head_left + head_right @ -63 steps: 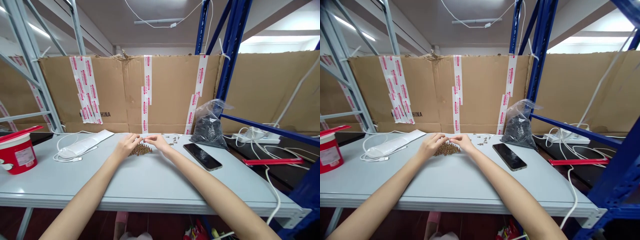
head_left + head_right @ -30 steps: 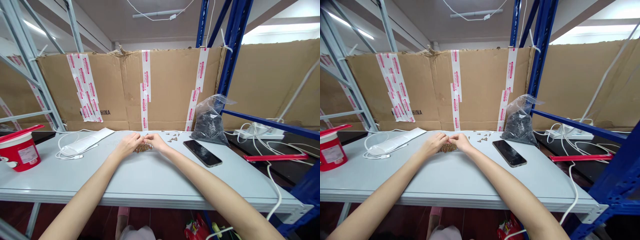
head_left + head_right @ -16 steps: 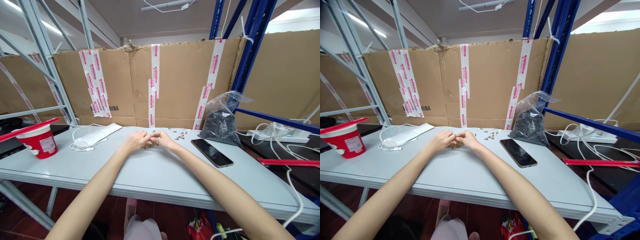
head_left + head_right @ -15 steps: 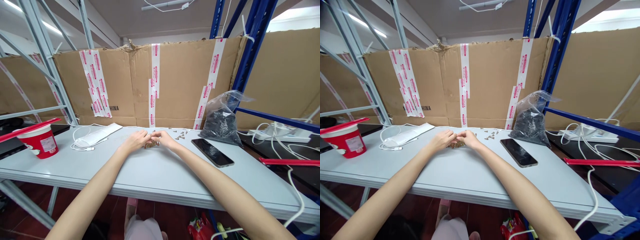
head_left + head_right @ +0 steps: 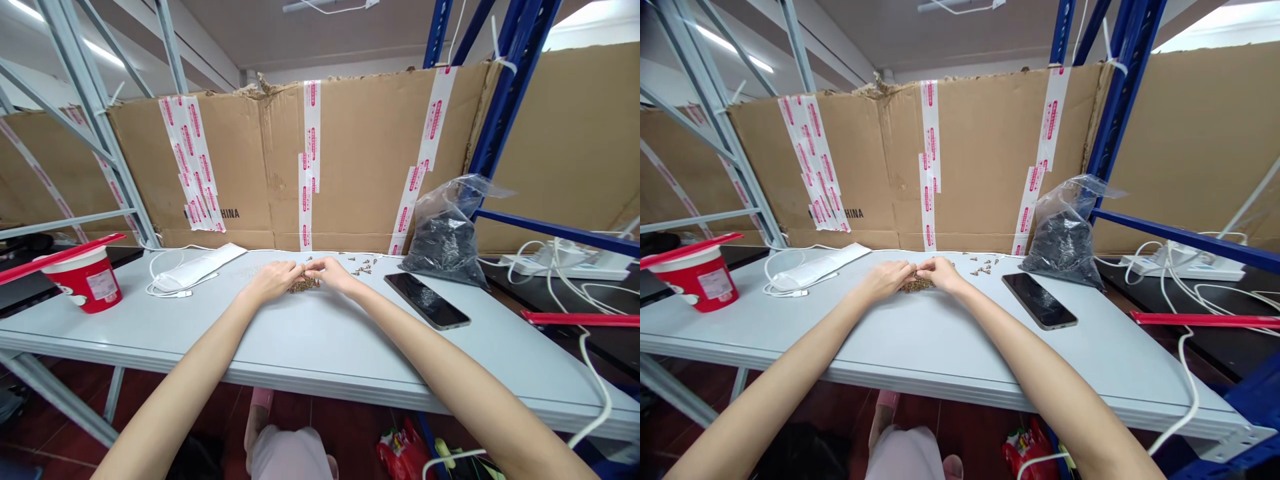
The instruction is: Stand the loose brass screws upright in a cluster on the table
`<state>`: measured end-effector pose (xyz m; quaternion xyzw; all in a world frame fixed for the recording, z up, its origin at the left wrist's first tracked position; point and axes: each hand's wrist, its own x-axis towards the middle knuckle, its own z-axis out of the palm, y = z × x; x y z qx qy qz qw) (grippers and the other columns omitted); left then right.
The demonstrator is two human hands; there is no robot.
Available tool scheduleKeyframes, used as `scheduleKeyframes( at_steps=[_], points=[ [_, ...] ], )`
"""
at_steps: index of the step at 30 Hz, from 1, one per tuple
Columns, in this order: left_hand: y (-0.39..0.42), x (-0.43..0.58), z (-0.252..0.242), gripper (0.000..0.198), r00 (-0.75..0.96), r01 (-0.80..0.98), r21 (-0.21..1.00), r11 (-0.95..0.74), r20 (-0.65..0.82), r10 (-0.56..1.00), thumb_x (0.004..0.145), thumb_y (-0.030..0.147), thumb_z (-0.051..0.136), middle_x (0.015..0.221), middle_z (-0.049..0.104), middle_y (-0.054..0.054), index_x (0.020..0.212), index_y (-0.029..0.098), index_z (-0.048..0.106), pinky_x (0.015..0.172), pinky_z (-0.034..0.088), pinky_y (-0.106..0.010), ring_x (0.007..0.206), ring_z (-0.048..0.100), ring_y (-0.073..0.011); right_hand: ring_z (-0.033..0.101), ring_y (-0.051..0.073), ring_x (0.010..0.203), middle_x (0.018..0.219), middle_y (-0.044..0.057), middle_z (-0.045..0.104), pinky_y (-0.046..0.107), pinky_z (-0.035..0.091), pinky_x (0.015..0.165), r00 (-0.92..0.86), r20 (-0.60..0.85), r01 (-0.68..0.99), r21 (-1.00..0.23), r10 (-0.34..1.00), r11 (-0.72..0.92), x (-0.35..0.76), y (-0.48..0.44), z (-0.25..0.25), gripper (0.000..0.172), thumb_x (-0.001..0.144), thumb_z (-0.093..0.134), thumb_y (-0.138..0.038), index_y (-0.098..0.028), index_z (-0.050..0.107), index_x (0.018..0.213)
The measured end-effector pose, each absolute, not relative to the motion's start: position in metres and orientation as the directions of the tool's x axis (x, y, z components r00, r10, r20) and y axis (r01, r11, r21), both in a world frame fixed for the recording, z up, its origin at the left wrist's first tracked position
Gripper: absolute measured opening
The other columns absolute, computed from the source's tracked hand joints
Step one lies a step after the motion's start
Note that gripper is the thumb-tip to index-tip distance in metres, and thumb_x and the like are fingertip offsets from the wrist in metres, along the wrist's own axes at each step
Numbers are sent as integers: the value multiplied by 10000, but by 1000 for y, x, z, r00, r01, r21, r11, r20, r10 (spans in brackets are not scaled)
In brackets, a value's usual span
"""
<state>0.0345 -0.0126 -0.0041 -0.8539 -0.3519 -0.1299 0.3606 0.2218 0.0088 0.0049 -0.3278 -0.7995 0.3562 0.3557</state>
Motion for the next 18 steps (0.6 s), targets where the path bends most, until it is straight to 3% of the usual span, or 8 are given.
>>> scheduleKeyframes(
  at_steps=[5, 11, 15, 18],
  points=[
    [-13, 37, -4, 256, 741, 665, -569, -483, 425, 520, 880, 149, 282, 727, 512, -30, 1025, 193, 489, 560, 342, -257, 561, 480, -119, 564, 142, 738, 760, 37, 659, 275, 414, 736, -524, 321, 273, -815, 789, 512, 223, 10, 5, 137, 708, 550, -177, -135, 676, 744],
    [-14, 38, -3, 305, 705, 707, -557, -436, 498, 506, 909, 319, 275, 635, 492, -16, 790, 179, 519, 536, 329, -248, 515, 462, -109, 561, 149, 725, 773, 51, 665, 280, 417, 711, -565, 320, 232, -823, 761, 518, 221, 6, 6, 154, 701, 581, -229, -126, 679, 761],
    [-16, 38, -1, 349, 696, 717, -535, -447, 512, 503, 899, 420, 268, 656, 500, -17, 834, 171, 504, 551, 342, -249, 543, 489, -115, 556, 143, 706, 743, 43, 658, 279, 415, 706, -511, 328, 291, -804, 794, 519, 221, 7, 4, 146, 706, 572, -222, -130, 676, 752],
    [-16, 37, -1, 290, 711, 703, -526, -479, 489, 506, 917, 330, 256, 686, 506, -23, 885, 167, 494, 557, 348, -255, 550, 492, -115, 567, 138, 729, 763, 42, 664, 278, 415, 736, -498, 326, 298, -806, 803, 512, 222, 8, 5, 138, 714, 564, -212, -136, 673, 753]
  ],
)
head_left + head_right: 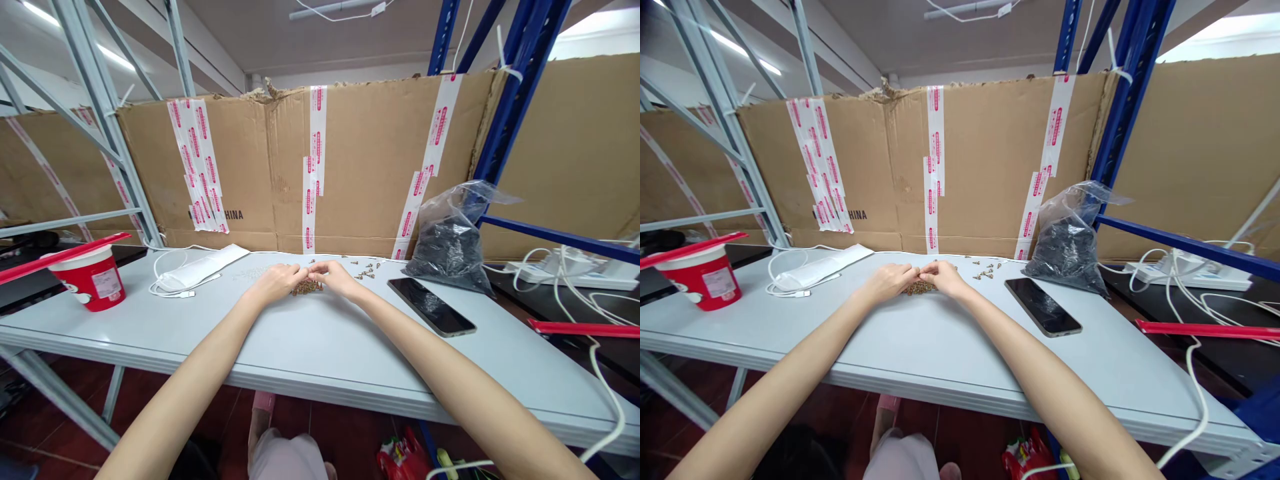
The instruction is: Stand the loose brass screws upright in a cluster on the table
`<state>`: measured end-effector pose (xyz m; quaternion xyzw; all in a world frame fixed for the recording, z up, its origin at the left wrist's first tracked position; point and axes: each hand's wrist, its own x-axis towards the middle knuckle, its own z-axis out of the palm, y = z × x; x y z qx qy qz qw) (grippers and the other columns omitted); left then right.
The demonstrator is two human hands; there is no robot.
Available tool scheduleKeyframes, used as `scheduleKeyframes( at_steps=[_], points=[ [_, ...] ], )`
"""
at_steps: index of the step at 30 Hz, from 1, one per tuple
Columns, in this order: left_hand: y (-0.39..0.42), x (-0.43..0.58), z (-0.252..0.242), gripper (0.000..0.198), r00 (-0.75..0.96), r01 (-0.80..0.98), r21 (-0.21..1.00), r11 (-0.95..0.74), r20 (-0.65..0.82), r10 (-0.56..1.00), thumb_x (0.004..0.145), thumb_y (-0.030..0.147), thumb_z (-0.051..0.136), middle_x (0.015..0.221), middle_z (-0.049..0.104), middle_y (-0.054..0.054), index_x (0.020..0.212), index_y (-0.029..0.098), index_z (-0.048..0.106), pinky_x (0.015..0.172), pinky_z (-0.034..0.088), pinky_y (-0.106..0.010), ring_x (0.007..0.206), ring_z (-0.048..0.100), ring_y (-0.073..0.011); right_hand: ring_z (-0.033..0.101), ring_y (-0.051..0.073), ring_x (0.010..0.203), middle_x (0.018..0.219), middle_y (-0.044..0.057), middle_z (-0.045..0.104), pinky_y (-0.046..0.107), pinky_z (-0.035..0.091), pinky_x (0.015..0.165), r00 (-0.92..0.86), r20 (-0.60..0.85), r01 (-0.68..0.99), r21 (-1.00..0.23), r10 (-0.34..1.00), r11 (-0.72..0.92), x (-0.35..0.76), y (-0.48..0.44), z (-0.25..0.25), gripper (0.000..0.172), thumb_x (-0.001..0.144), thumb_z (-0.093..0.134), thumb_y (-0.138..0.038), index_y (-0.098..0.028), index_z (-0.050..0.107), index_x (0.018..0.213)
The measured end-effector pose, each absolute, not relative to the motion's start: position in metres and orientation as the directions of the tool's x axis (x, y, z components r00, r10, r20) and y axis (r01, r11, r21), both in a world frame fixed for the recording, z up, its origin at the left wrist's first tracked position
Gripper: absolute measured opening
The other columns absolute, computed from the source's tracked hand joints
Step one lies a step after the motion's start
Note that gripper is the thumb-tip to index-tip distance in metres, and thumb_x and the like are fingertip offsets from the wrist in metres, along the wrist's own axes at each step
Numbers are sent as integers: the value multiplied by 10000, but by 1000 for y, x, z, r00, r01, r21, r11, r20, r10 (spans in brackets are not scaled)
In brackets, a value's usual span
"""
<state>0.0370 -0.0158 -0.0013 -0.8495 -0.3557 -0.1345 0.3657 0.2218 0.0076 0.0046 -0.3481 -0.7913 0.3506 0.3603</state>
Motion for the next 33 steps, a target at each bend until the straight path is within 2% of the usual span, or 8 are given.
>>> scheduleKeyframes(
  at_steps=[4, 10, 15, 19, 25, 27, 30, 33],
  points=[
    [-14, 35, -3, 240, 706, 708, -535, -461, 521, 481, 910, 214, 262, 693, 506, -24, 895, 171, 498, 549, 340, -256, 544, 483, -116, 575, 137, 723, 773, 47, 671, 279, 425, 735, -473, 324, 274, -830, 819, 486, 221, 5, 8, 139, 709, 573, -230, -139, 669, 754],
    [-11, 33, -4, 244, 669, 742, -496, -450, 591, 450, 900, 193, 265, 687, 492, -17, 881, 182, 508, 528, 324, -244, 515, 454, -103, 563, 127, 644, 737, 51, 668, 247, 436, 622, -430, 322, 196, -879, 844, 435, 218, 0, 12, 129, 662, 599, -228, -134, 658, 729],
    [-13, 29, -1, 246, 606, 795, -462, -393, 616, 503, 905, 224, 276, 703, 502, -16, 848, 185, 513, 524, 309, -231, 545, 459, -104, 524, 105, 543, 688, 49, 648, 241, 419, 547, -424, 308, 180, -893, 852, 412, 220, 0, 16, 148, 629, 587, -204, -123, 640, 740],
    [-12, 18, 4, 271, 454, 884, -302, -356, 734, 505, 917, 248, 261, 730, 526, -24, 862, 174, 516, 565, 327, -226, 638, 494, -117, 534, 94, 545, 702, 51, 652, 251, 425, 612, -384, 335, 130, -903, 860, 410, 229, 5, 17, 141, 624, 557, -179, -124, 600, 746],
    [-1, -8, 6, 252, 148, 972, -22, -234, 832, 535, 881, 321, 367, 829, 585, -49, 822, 187, 572, 613, 353, -248, 785, 523, -162, 501, 88, 541, 637, 19, 624, 233, 376, 576, -388, 281, 204, -902, 877, 380, 239, 13, 12, 117, 596, 534, -159, -144, 539, 712],
    [4, -16, 3, 227, 18, 976, 119, -181, 790, 613, 851, 330, 428, 827, 613, -44, 800, 193, 601, 621, 358, -255, 773, 535, -167, 488, 89, 538, 620, 6, 613, 231, 362, 563, -418, 258, 221, -901, 871, 373, 240, 16, 9, 118, 596, 531, -165, -152, 533, 713],
    [12, -27, -3, 178, -184, 955, 298, -12, 620, 763, 795, 330, 516, 830, 650, -40, 797, 207, 644, 630, 361, -253, 773, 555, -170, 510, 103, 588, 632, 9, 611, 239, 362, 586, -437, 250, 237, -894, 864, 379, 240, 19, 5, 110, 605, 537, -192, -153, 538, 708],
    [18, -33, -10, 147, -267, 932, 343, 116, 436, 859, 748, 319, 572, 829, 666, -45, 781, 211, 667, 635, 368, -249, 792, 571, -179, 518, 110, 616, 643, 15, 602, 248, 363, 603, -424, 244, 262, -889, 872, 376, 240, 22, 2, 112, 597, 568, -228, -146, 545, 671]
  ],
)
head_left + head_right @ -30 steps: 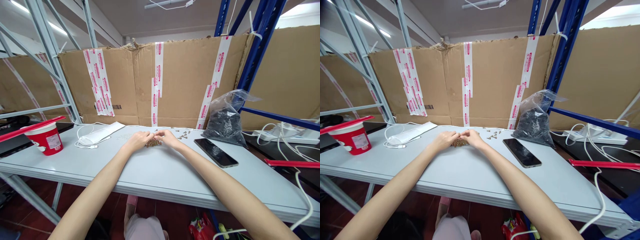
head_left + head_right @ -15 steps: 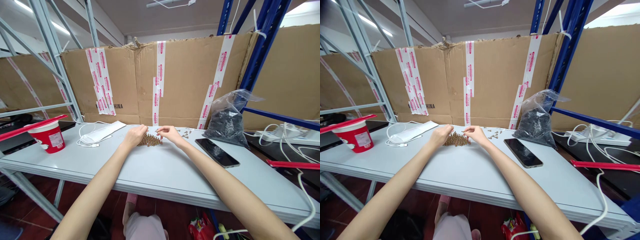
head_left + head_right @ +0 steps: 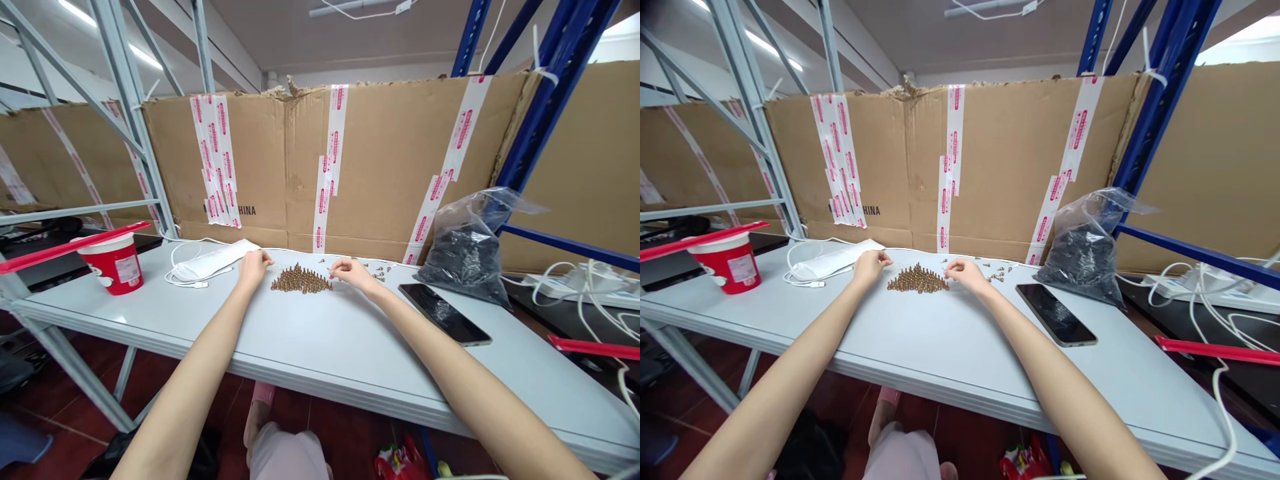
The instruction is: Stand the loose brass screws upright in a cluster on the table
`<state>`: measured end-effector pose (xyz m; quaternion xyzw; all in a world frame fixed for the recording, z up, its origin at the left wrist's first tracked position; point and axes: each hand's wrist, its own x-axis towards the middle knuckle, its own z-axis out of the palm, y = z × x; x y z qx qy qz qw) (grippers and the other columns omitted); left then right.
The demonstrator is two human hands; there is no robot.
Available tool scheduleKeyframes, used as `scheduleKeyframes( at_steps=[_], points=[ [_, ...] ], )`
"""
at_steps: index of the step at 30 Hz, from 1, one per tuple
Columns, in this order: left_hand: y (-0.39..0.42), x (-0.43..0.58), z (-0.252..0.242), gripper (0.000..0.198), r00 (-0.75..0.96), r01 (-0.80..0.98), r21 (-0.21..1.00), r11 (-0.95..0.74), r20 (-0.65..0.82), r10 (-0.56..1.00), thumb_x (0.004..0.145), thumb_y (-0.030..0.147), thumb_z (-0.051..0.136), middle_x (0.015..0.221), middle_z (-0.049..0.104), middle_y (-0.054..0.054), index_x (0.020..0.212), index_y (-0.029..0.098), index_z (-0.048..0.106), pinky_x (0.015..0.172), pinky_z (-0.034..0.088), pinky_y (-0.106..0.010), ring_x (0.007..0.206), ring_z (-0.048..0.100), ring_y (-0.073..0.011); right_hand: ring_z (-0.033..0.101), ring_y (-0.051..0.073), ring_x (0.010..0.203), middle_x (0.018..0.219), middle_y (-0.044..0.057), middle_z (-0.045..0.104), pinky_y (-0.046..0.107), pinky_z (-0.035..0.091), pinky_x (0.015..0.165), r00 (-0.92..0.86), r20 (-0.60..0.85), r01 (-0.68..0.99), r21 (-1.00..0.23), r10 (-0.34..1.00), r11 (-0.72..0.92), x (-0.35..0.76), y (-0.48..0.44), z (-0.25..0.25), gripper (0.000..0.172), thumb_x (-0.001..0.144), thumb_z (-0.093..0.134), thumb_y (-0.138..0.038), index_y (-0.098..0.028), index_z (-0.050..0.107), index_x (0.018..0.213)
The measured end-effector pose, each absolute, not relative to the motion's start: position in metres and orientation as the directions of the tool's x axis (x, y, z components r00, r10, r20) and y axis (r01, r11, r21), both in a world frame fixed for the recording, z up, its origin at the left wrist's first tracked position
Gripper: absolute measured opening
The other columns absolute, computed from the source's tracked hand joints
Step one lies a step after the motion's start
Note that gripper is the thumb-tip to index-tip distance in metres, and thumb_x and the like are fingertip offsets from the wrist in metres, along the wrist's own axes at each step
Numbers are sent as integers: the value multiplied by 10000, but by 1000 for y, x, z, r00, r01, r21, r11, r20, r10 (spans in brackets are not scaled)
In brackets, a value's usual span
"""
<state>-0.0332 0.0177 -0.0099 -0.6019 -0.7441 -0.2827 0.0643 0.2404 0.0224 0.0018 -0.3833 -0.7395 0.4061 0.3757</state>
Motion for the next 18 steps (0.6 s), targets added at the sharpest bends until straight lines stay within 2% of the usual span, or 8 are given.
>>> scheduleKeyframes(
  at_steps=[2, 5, 11, 15, 18],
  points=[
    [19, -35, -13, 134, -261, 937, 320, 138, 384, 886, 734, 303, 584, 817, 669, -58, 753, 204, 672, 639, 379, -255, 798, 579, -191, 502, 103, 590, 635, 12, 590, 249, 358, 589, -423, 226, 269, -894, 877, 360, 240, 23, 1, 125, 591, 582, -244, -143, 548, 657],
    [20, -37, -15, 128, -242, 951, 275, 140, 382, 892, 737, 283, 578, 818, 669, -75, 746, 201, 675, 659, 402, -272, 831, 585, -212, 490, 96, 568, 632, 11, 582, 247, 354, 570, -417, 217, 252, -905, 883, 341, 240, 22, 0, 141, 601, 583, -260, -141, 545, 666],
    [20, -38, -14, 132, -219, 963, 228, 144, 349, 911, 738, 252, 570, 854, 664, -109, 767, 185, 680, 699, 426, -298, 887, 582, -239, 484, 81, 497, 685, 16, 611, 226, 336, 504, -334, 277, 192, -916, 901, 353, 239, 25, -3, 255, 667, 502, -250, -144, 529, 897],
    [20, -39, -13, 133, -238, 959, 223, 175, 301, 923, 731, 245, 567, 889, 662, -96, 788, 187, 673, 719, 428, -288, 906, 580, -229, 550, 91, 519, 749, 43, 633, 216, 354, 503, -348, 253, 221, -914, 903, 341, 238, 28, -8, 181, 700, 498, -293, -148, 515, 807],
    [20, -39, -12, 140, -254, 953, 231, 194, 267, 930, 724, 248, 570, 908, 661, -86, 805, 191, 669, 729, 429, -280, 921, 577, -220, 579, 109, 533, 754, 50, 653, 215, 364, 502, -329, 243, 242, -912, 912, 330, 235, 31, -13, 208, 704, 522, -345, -158, 506, 794]
  ],
)
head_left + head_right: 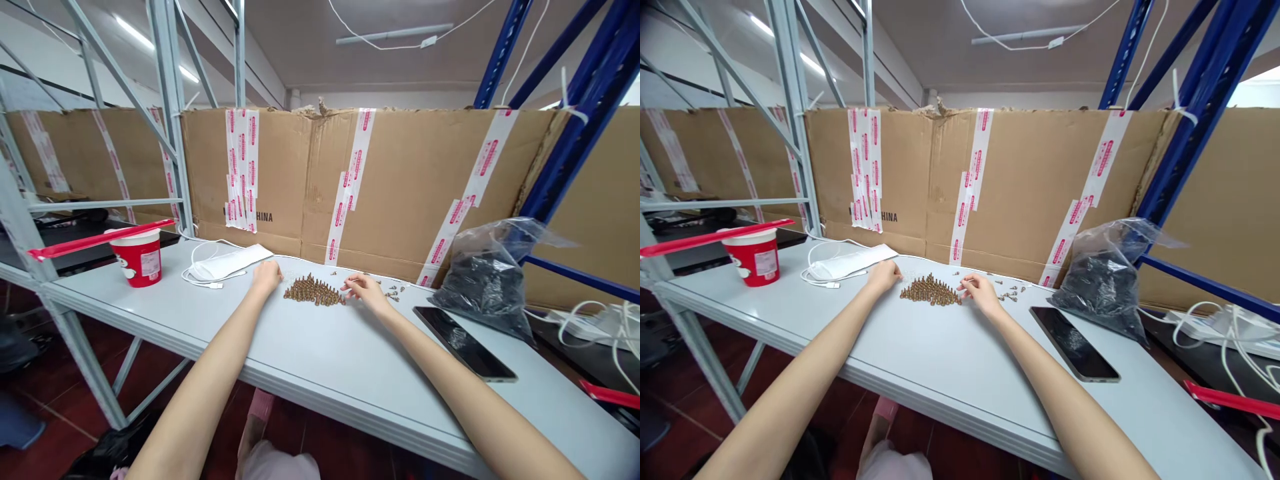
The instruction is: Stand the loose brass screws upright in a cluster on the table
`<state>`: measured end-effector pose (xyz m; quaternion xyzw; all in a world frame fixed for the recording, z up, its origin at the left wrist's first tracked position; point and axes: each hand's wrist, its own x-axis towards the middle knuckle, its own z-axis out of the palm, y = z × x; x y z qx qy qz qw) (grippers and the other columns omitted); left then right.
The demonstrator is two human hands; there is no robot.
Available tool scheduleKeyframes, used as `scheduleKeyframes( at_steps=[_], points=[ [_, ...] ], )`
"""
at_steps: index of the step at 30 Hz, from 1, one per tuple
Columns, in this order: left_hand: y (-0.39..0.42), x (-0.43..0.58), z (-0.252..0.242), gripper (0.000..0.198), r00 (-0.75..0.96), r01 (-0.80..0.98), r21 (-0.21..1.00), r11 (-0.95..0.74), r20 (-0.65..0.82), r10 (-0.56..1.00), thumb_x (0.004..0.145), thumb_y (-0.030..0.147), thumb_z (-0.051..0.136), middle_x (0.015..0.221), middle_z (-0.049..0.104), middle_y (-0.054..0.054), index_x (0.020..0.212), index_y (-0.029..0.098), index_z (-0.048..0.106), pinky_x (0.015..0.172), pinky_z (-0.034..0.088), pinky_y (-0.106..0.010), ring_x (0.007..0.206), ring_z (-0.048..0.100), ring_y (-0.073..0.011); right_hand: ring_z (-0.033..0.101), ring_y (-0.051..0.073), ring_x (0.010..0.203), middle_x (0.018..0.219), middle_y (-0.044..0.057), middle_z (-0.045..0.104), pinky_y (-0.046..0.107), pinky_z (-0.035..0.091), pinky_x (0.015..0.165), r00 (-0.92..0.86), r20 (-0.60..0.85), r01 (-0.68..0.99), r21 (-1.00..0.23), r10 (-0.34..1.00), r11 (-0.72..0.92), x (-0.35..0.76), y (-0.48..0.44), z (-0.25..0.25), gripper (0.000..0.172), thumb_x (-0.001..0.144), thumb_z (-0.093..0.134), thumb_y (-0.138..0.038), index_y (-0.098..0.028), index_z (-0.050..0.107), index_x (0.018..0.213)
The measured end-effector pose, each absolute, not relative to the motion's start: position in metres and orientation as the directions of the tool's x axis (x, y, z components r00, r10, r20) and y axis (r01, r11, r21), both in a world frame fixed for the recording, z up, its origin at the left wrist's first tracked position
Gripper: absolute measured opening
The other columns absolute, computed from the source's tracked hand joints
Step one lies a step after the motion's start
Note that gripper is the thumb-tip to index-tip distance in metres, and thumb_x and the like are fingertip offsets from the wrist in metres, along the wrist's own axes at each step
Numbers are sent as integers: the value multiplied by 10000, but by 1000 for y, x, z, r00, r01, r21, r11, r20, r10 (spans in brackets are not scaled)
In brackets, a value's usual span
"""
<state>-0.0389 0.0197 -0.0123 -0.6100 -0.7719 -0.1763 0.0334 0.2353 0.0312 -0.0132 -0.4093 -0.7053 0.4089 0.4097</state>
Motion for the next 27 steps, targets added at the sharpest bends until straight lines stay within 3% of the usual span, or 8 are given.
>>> scheduleKeyframes(
  at_steps=[4, 8, 16, 20, 27],
  points=[
    [19, -39, -11, 147, -262, 948, 252, 194, 273, 926, 729, 249, 562, 919, 661, -84, 814, 194, 668, 747, 427, -274, 930, 575, -210, 592, 129, 603, 755, 58, 669, 248, 425, 594, -287, 361, 279, -854, 887, 438, 227, 41, -15, 244, 712, 527, -391, -155, 566, 759],
    [18, -40, -10, 145, -260, 946, 265, 184, 287, 922, 730, 196, 532, 900, 662, -74, 784, 197, 667, 750, 429, -282, 927, 571, -208, 609, 162, 752, 795, 55, 686, 263, 434, 711, -271, 428, 455, -732, 862, 506, 210, 61, -6, 214, 713, 558, -344, -157, 658, 741],
    [16, -40, -11, 217, -256, 955, 240, 173, 380, 889, 724, 106, 457, 854, 645, -74, 755, 200, 650, 742, 436, -293, 953, 540, -217, 624, 143, 736, 765, -3, 694, 208, 403, 618, -272, 454, 808, -372, 849, 457, 164, 90, 10, 93, 706, 614, -265, -229, 692, 741],
    [18, -40, -12, 226, -252, 958, 231, 167, 412, 876, 747, 117, 432, 858, 633, -80, 761, 196, 643, 733, 441, -301, 960, 524, -224, 621, 145, 746, 768, -4, 694, 209, 397, 615, -289, 451, 829, -322, 844, 457, 158, 92, 5, 91, 710, 605, -252, -234, 692, 732],
    [17, -39, -9, 224, -242, 966, 201, 165, 462, 853, 776, 156, 415, 956, 602, -95, 810, 175, 635, 772, 432, -303, 985, 491, -220, 616, 147, 778, 794, 15, 692, 208, 400, 643, -361, 298, 845, -296, 884, 445, 157, 90, -1, 122, 699, 597, -231, -223, 698, 768]
  ],
)
